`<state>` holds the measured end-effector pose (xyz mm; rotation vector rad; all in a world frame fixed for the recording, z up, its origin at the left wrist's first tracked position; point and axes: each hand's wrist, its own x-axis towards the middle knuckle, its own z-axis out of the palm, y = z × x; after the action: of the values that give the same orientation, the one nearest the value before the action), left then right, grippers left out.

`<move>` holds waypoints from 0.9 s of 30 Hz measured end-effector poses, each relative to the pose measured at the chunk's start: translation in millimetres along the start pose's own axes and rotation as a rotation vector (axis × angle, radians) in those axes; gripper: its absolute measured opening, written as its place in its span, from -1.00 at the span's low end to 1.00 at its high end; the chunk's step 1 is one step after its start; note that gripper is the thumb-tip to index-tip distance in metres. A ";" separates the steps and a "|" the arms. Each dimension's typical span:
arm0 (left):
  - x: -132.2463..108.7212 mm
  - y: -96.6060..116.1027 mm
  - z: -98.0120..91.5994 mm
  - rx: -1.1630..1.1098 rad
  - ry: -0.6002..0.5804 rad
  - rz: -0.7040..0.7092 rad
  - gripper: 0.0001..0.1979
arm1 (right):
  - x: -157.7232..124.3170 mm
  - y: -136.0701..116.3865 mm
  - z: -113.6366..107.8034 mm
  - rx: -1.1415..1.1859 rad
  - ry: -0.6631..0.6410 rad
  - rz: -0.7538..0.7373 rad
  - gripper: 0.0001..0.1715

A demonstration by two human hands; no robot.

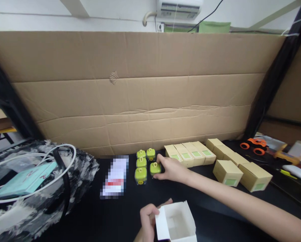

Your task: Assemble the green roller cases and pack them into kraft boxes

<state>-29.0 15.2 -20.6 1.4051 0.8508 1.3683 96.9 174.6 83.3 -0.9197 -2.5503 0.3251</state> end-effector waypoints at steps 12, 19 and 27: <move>0.3 16.8 16.7 0.175 0.122 0.142 -0.23 | -111.7 -43.0 -49.4 0.510 0.117 -0.118 -0.42; 3.8 24.2 19.5 0.204 0.109 0.250 -0.51 | -120.3 -48.8 -39.8 0.330 0.006 -0.177 -0.51; 5.0 22.4 17.5 0.184 0.191 0.262 -0.67 | -123.1 -42.6 -43.3 0.273 -0.088 -0.117 -0.49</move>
<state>-14.3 10.5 3.8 1.5885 0.9616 1.6785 178.8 65.7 100.1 -0.6653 -2.5420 0.6721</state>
